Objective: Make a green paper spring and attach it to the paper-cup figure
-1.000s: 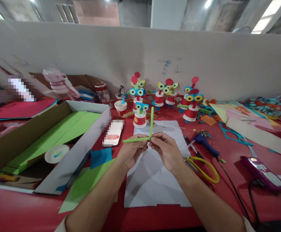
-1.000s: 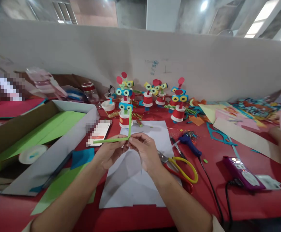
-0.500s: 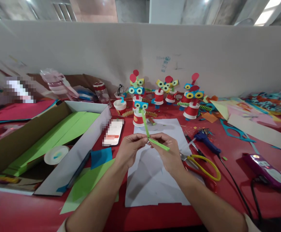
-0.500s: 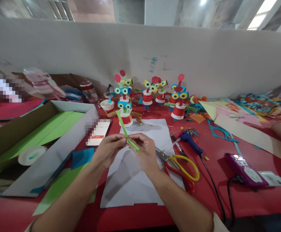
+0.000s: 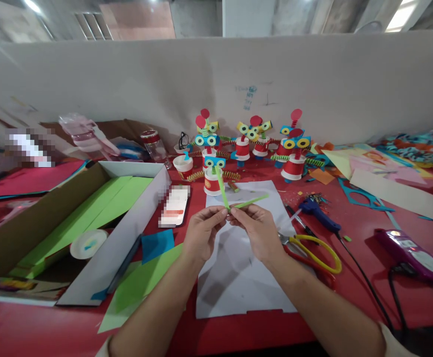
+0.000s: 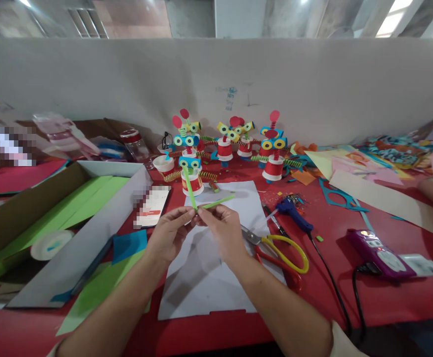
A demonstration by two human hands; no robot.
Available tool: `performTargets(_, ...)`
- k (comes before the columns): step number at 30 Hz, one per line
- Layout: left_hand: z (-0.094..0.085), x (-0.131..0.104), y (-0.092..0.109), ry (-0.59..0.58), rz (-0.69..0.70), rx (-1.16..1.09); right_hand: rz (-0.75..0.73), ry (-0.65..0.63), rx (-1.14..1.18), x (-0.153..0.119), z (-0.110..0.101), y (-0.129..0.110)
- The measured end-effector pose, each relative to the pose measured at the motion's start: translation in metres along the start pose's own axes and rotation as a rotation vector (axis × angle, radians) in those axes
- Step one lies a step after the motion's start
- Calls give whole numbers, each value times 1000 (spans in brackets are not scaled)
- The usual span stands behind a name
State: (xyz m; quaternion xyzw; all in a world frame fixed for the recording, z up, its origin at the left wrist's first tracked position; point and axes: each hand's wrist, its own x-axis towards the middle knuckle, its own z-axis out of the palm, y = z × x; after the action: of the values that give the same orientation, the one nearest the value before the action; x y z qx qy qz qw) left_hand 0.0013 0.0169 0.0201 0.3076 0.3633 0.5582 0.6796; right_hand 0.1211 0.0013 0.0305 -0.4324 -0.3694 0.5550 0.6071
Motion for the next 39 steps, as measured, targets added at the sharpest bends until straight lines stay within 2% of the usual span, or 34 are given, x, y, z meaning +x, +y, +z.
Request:
performTargets(5, -3, 1, 6, -31, -37, -10, -37, 5, -75, 3, -2, 1)
performTargets(8, -5, 1, 12, -43, -7, 128, -78, -28, -210, 3, -4, 0)
performTargets(10, -5, 0, 15, -33, 34, 229, -56, -40, -263, 3, -4, -2)
performTargets(13, -6, 0, 14, -17, 42, 254, 14, -33, -211, 2, -2, -4)
performTargets(17, -8, 2, 10, 5, -14, 201, 94, -32, -112, 3, 0, -5)
performTargets(22, -9, 3, 11, 10, -55, 146, 114, -43, -97, 5, -2, -4)
performTargets(29, -10, 0, 18, -72, -130, 299, 63, -49, -171, 6, -5, -2)
performTargets(33, -10, 1, 20, -28, -100, 344, 43, -49, -189, 5, -5, -3)
performTargets(36, -10, 2, 17, 25, -43, 292, -5, -78, -151, 3, -5, -3)
performTargets(39, -9, 3, 11, 42, -26, 149, -75, -126, -109, 0, -4, 0)
